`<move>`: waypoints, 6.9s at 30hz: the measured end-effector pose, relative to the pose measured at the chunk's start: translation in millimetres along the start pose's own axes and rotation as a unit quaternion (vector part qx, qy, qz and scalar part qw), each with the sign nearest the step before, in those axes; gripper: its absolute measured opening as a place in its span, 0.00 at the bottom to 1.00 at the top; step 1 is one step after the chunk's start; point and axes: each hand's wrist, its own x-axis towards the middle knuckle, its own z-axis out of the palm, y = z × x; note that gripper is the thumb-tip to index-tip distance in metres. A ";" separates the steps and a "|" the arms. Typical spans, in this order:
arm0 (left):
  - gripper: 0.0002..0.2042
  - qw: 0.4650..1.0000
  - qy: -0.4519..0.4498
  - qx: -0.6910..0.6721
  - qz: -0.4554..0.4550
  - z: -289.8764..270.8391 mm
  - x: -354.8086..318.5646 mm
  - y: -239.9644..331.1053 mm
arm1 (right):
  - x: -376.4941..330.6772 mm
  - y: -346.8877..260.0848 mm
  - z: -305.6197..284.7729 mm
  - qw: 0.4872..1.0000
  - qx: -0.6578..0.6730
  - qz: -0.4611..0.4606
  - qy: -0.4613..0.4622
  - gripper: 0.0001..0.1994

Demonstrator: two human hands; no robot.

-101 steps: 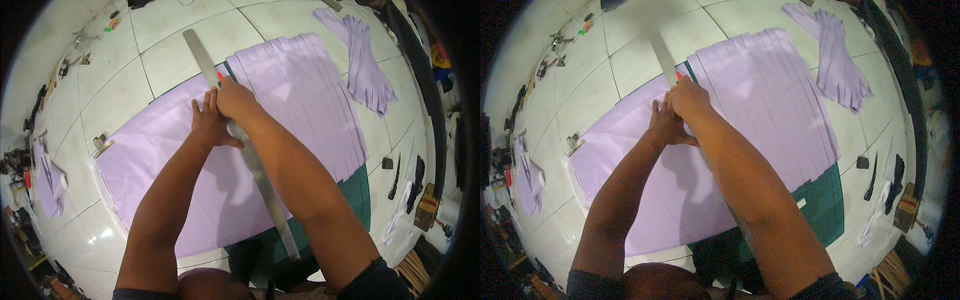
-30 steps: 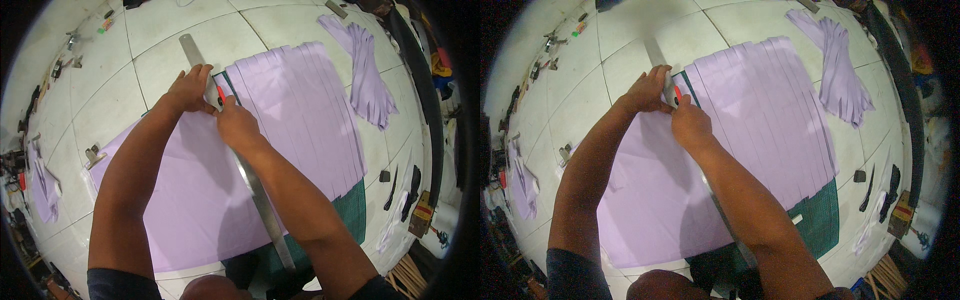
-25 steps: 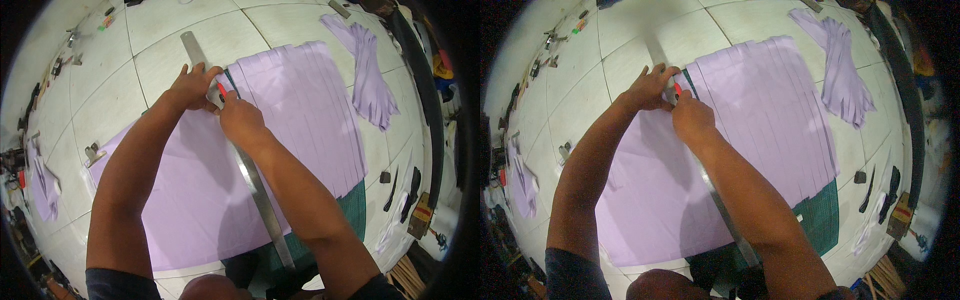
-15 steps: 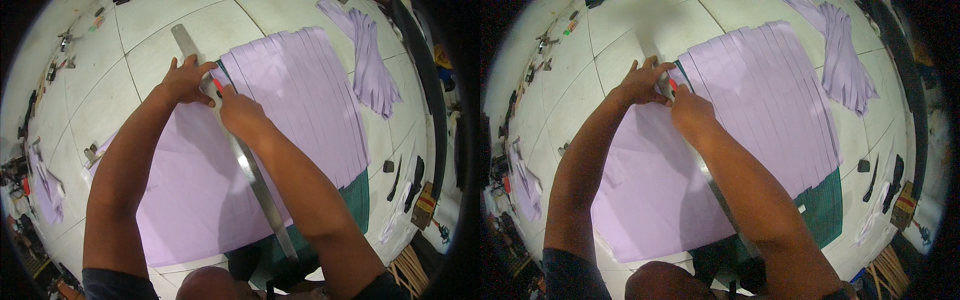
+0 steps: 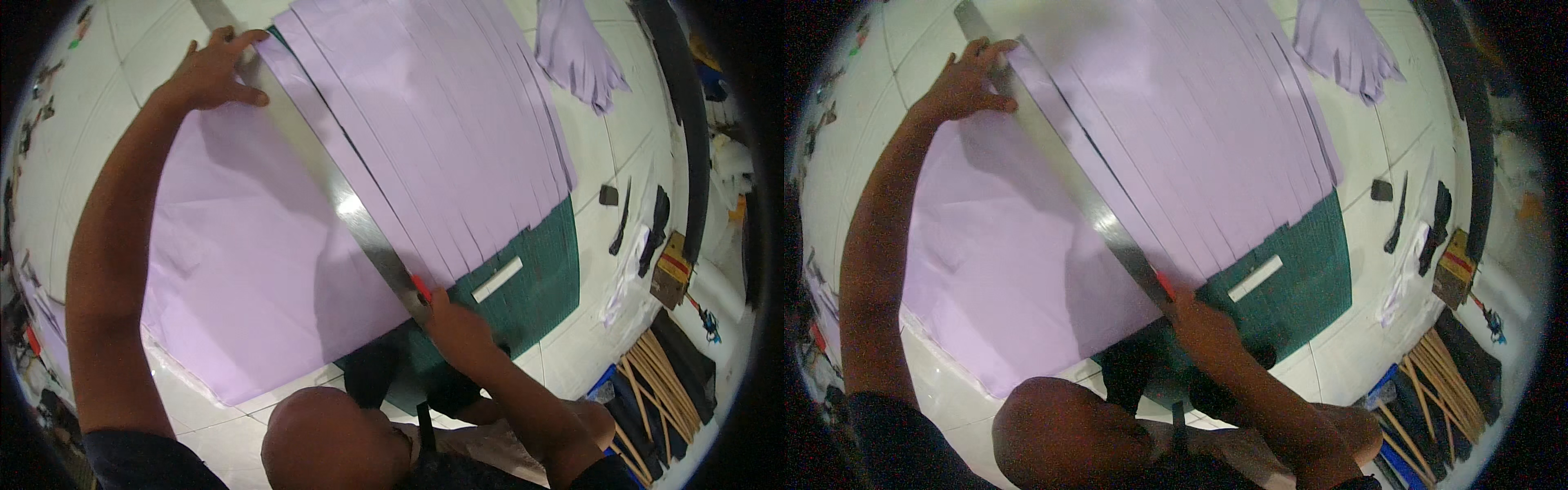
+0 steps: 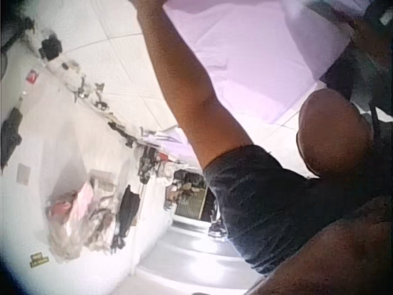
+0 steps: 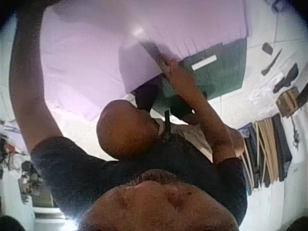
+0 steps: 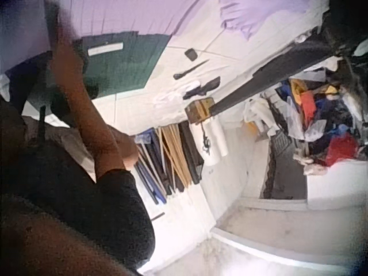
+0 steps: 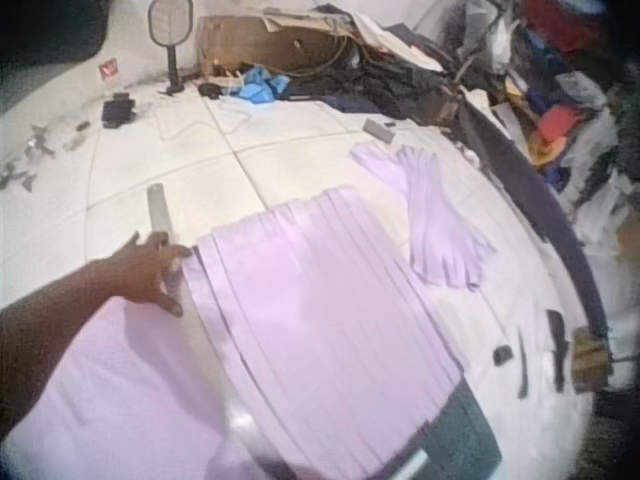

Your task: The person cuts purple fabric into strips on the floor using a ruler and a utility knife.

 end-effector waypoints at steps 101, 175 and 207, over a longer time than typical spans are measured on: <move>0.19 0.981 0.115 -0.150 -0.036 -14.8 33.3 15.8 | -71.1 117.2 70.8 0.984 0.124 -0.001 0.125 0.15; 0.28 0.898 0.376 -0.219 -0.064 12.4 -0.3 45.1 | -16.0 120.5 79.1 0.970 0.125 -0.094 0.185 0.24; 0.26 0.956 0.179 -0.227 -0.049 48.3 -140.0 96.1 | 18.2 137.9 198.6 0.817 0.156 -0.303 0.465 0.26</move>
